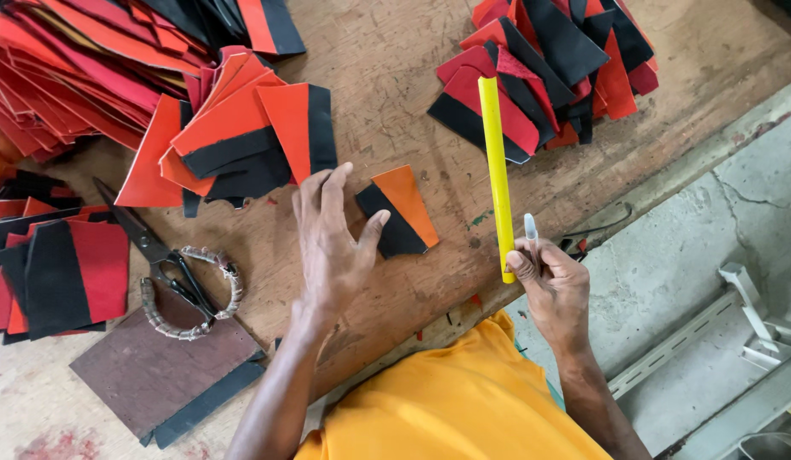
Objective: The person repeatedly measures and marks red and black fabric pieces on a wooden workbench using a yellow ruler and a white marker. The person handles each piece one at a time, aligns the ruler, draws a line, and sets the piece aside.
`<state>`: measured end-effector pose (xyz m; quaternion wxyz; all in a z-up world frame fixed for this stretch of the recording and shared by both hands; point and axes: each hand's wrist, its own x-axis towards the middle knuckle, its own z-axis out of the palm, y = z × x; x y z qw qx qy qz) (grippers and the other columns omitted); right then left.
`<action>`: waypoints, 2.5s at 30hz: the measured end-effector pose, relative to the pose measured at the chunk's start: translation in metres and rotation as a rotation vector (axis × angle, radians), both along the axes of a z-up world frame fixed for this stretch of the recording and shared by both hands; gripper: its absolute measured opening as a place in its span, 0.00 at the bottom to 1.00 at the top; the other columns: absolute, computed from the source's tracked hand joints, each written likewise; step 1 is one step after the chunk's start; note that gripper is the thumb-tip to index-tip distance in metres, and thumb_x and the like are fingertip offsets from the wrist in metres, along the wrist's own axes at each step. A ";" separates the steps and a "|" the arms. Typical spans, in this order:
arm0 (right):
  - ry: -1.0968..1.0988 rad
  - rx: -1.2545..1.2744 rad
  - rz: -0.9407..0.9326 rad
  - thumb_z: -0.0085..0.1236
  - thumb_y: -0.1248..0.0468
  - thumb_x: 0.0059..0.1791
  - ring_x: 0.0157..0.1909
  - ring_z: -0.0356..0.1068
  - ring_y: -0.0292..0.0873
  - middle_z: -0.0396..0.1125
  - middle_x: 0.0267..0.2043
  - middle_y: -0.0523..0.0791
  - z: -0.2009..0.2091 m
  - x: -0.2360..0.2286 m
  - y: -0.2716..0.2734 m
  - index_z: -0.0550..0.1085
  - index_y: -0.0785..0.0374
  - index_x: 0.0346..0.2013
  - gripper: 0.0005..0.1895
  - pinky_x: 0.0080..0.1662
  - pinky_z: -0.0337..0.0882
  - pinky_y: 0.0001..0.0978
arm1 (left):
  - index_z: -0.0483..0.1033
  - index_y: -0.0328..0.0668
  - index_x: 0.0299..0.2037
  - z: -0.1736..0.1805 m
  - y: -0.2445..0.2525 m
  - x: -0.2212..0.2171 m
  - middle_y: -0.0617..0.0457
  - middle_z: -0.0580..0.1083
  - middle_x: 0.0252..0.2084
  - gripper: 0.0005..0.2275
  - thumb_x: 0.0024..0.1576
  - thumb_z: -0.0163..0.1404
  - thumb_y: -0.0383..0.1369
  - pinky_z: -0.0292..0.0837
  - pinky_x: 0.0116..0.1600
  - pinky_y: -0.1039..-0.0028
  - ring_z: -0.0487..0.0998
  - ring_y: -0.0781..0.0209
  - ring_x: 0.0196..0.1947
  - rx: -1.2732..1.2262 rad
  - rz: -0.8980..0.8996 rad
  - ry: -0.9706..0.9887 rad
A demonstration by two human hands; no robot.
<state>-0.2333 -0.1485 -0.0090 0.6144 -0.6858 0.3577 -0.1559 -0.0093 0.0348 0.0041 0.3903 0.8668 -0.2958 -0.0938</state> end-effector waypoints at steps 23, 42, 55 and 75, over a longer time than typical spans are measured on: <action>0.108 -0.025 -0.042 0.59 0.58 0.54 0.35 0.61 0.28 0.66 0.33 0.36 -0.003 -0.007 -0.002 0.76 0.69 0.42 0.15 0.39 0.64 0.19 | 0.76 0.39 0.33 0.016 -0.011 0.023 0.51 0.77 0.25 0.09 0.53 0.61 0.36 0.72 0.36 0.64 0.79 0.54 0.27 0.309 0.019 0.293; 0.154 -0.168 0.194 0.62 0.67 0.49 0.31 0.74 0.29 0.76 0.29 0.42 0.005 0.001 0.052 0.74 0.67 0.43 0.10 0.34 0.74 0.25 | 0.70 0.35 0.64 0.006 -0.015 -0.018 0.39 0.68 0.65 0.27 0.55 0.61 0.35 0.61 0.68 0.52 0.64 0.41 0.66 0.012 -0.236 -0.132; 0.141 -0.376 0.452 0.74 0.64 0.38 0.29 0.72 0.39 0.74 0.34 0.46 0.018 -0.001 0.036 0.69 0.60 0.62 0.39 0.31 0.71 0.31 | 0.72 0.42 0.65 -0.009 -0.021 -0.016 0.47 0.65 0.70 0.27 0.54 0.60 0.41 0.54 0.71 0.52 0.63 0.44 0.68 0.050 -0.375 -0.172; 0.125 -0.372 0.530 0.73 0.68 0.38 0.31 0.69 0.44 0.70 0.31 0.46 0.015 -0.005 0.033 0.66 0.60 0.67 0.43 0.35 0.70 0.36 | 0.73 0.41 0.63 -0.008 -0.023 -0.017 0.48 0.66 0.70 0.27 0.53 0.61 0.39 0.53 0.71 0.54 0.62 0.45 0.69 0.080 -0.383 -0.159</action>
